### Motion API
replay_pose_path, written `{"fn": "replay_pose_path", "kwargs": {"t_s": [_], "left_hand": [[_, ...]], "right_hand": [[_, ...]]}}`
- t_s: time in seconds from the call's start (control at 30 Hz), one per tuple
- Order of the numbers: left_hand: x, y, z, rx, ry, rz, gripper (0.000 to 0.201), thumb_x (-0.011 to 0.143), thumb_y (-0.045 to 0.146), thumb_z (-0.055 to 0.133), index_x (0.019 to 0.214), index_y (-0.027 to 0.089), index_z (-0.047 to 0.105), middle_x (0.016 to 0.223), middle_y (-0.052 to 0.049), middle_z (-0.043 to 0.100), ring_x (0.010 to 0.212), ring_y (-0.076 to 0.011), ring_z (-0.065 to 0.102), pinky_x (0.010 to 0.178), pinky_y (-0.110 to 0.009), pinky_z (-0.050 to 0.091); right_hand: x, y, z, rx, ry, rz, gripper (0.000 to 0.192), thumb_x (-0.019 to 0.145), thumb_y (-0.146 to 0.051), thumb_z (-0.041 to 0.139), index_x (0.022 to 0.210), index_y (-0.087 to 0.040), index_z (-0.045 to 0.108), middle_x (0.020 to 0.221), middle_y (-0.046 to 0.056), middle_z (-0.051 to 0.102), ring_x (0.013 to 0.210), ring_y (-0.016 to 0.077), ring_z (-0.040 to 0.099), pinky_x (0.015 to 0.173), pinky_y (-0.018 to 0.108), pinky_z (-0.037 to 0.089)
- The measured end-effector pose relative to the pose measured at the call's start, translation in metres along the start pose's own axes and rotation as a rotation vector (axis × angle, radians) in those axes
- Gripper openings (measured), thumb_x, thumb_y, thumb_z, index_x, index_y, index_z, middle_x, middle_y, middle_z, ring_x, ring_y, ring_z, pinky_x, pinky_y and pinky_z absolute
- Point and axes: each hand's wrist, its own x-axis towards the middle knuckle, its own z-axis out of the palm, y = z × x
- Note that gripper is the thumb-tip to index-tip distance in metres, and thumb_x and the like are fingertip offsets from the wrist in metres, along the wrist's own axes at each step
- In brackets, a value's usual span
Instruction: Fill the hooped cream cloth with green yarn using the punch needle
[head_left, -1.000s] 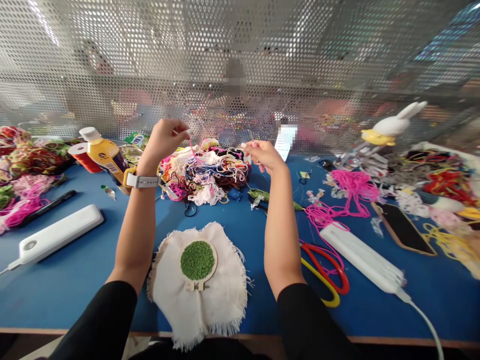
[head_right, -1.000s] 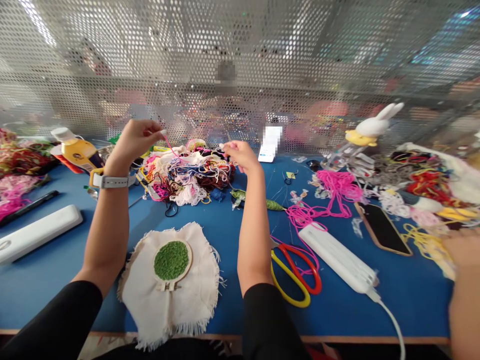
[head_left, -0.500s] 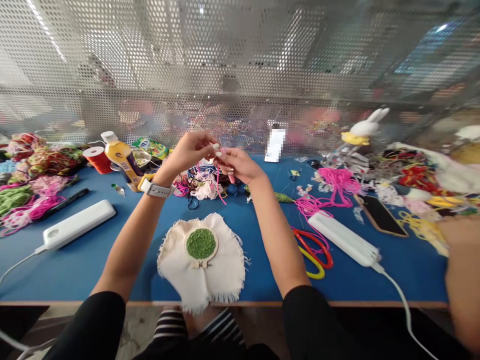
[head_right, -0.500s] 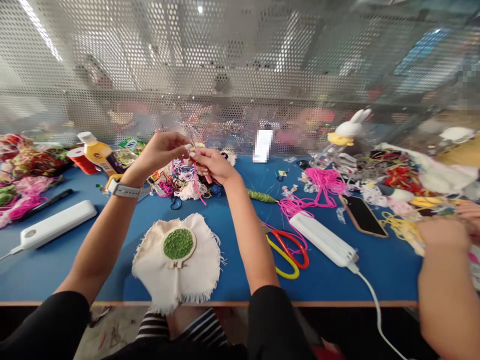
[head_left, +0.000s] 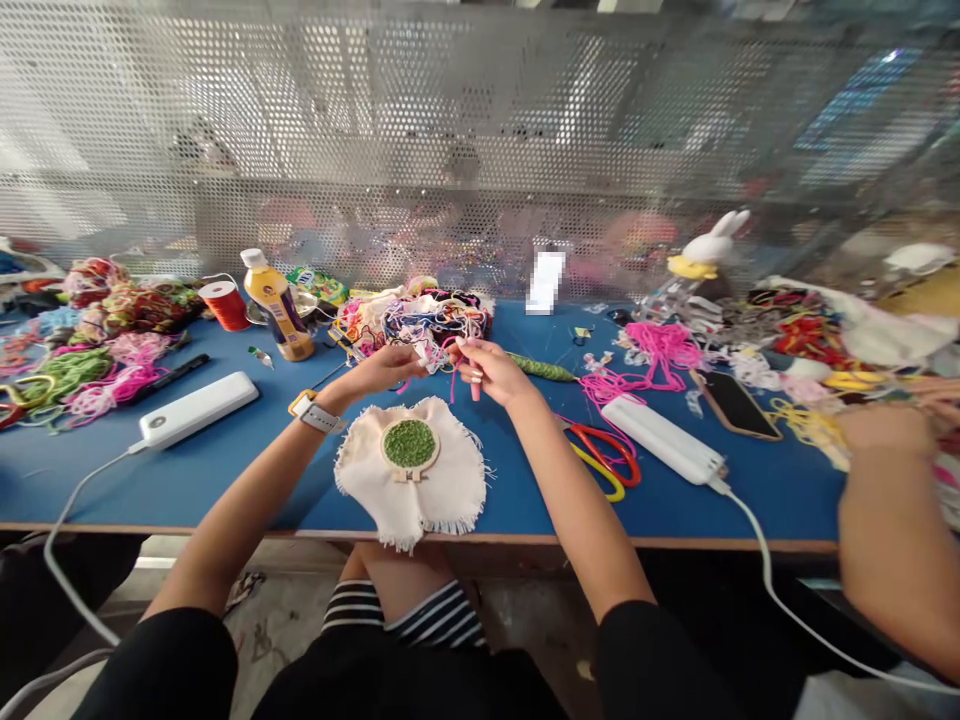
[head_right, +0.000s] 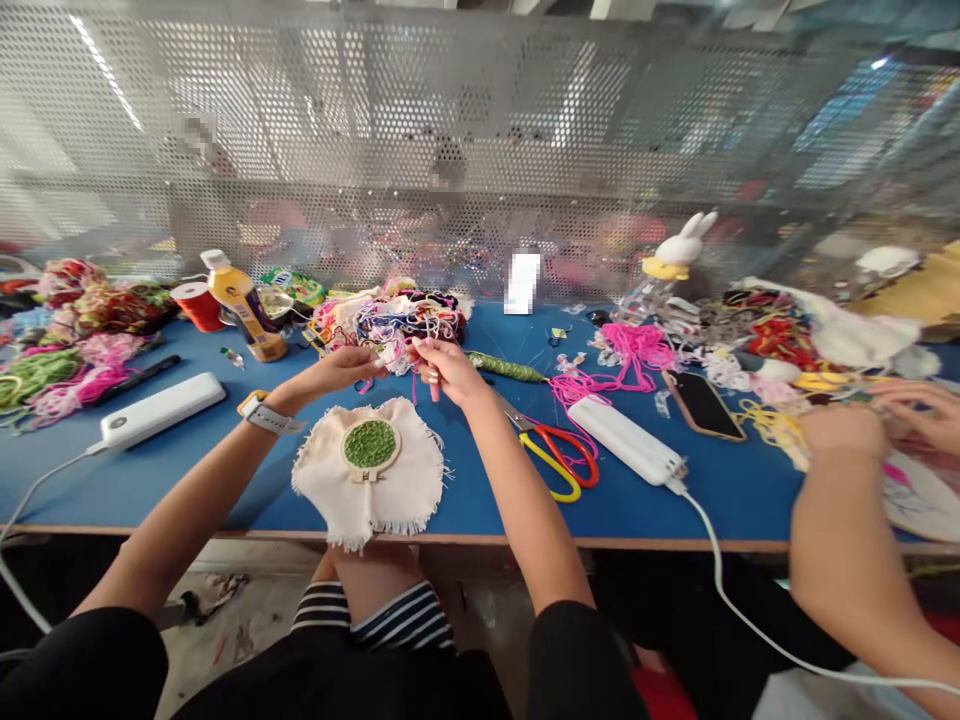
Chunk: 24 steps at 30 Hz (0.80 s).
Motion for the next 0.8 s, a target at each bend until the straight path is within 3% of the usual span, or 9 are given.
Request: {"fn": "replay_pose_path", "kwargs": {"t_s": [0.07, 0.17, 0.27, 0.37, 0.47, 0.6, 0.7, 0.8], "left_hand": [[-0.004, -0.004, 0.005, -0.06, -0.024, -0.044, 0.021, 0.078, 0.035, 0.068, 0.071, 0.015, 0.071, 0.073, -0.008, 0.07, 0.064, -0.0146, 0.06, 0.056, -0.023, 0.044], [-0.01, -0.009, 0.003, -0.155, 0.035, -0.073, 0.024, 0.078, 0.038, 0.069, 0.074, 0.015, 0.072, 0.074, -0.008, 0.069, 0.065, -0.0151, 0.06, 0.057, -0.024, 0.045], [-0.017, -0.015, -0.01, -0.32, 0.224, -0.108, 0.029, 0.079, 0.042, 0.068, 0.077, 0.013, 0.071, 0.085, -0.011, 0.071, 0.074, -0.016, 0.063, 0.063, -0.023, 0.048], [-0.022, -0.021, -0.031, -0.542, 0.445, -0.16, 0.027, 0.08, 0.037, 0.067, 0.069, 0.012, 0.066, 0.091, -0.011, 0.071, 0.077, -0.0148, 0.065, 0.068, -0.022, 0.05], [-0.024, -0.025, -0.051, -0.767, 0.592, -0.227, 0.021, 0.083, 0.028, 0.059, 0.067, 0.014, 0.061, 0.084, -0.007, 0.071, 0.076, -0.0136, 0.066, 0.071, -0.022, 0.052], [-0.025, -0.028, -0.06, -0.855, 0.636, -0.256, 0.024, 0.084, 0.023, 0.053, 0.062, 0.015, 0.056, 0.079, -0.007, 0.071, 0.075, -0.0129, 0.067, 0.071, -0.022, 0.053], [-0.027, -0.03, -0.057, -0.844, 0.65, -0.25, 0.025, 0.082, 0.022, 0.055, 0.059, 0.015, 0.054, 0.079, -0.008, 0.071, 0.075, -0.0139, 0.068, 0.069, -0.022, 0.053], [-0.028, -0.032, -0.057, -0.818, 0.685, -0.289, 0.022, 0.081, 0.022, 0.057, 0.06, 0.016, 0.054, 0.075, -0.007, 0.07, 0.072, -0.014, 0.068, 0.071, -0.024, 0.054]], "right_hand": [[-0.003, 0.006, -0.005, -0.12, 0.042, -0.008, 0.031, 0.069, -0.043, 0.072, 0.078, -0.014, 0.065, 0.072, 0.001, 0.06, 0.041, 0.0014, 0.026, 0.035, 0.019, 0.019], [-0.005, 0.015, -0.022, -0.367, 0.227, -0.035, 0.035, 0.069, -0.048, 0.069, 0.078, -0.015, 0.064, 0.064, 0.0, 0.057, 0.04, 0.0034, 0.026, 0.035, 0.02, 0.018], [-0.003, 0.026, -0.039, -0.485, 0.387, -0.053, 0.034, 0.068, -0.045, 0.066, 0.083, -0.015, 0.063, 0.059, -0.002, 0.054, 0.041, 0.0056, 0.029, 0.038, 0.021, 0.024], [0.004, 0.036, -0.042, -0.562, 0.455, -0.113, 0.03, 0.07, -0.04, 0.063, 0.086, -0.015, 0.062, 0.062, -0.002, 0.056, 0.048, 0.0089, 0.041, 0.046, 0.022, 0.033], [0.023, 0.042, -0.029, -0.696, 0.439, -0.176, 0.019, 0.072, -0.032, 0.06, 0.08, -0.016, 0.063, 0.069, 0.0, 0.059, 0.064, 0.012, 0.051, 0.062, 0.023, 0.04], [0.058, 0.051, 0.0, -0.903, 0.351, -0.188, 0.007, 0.071, -0.023, 0.063, 0.068, -0.017, 0.059, 0.066, -0.001, 0.055, 0.067, 0.0138, 0.049, 0.067, 0.024, 0.037], [0.077, 0.056, 0.013, -1.013, 0.342, -0.18, 0.015, 0.069, -0.017, 0.063, 0.06, -0.018, 0.051, 0.071, 0.003, 0.055, 0.069, 0.0148, 0.048, 0.064, 0.025, 0.033], [0.086, 0.048, 0.008, -1.07, 0.305, -0.175, 0.024, 0.07, -0.014, 0.06, 0.055, -0.019, 0.043, 0.069, 0.003, 0.054, 0.068, 0.0147, 0.047, 0.063, 0.026, 0.031]]}}
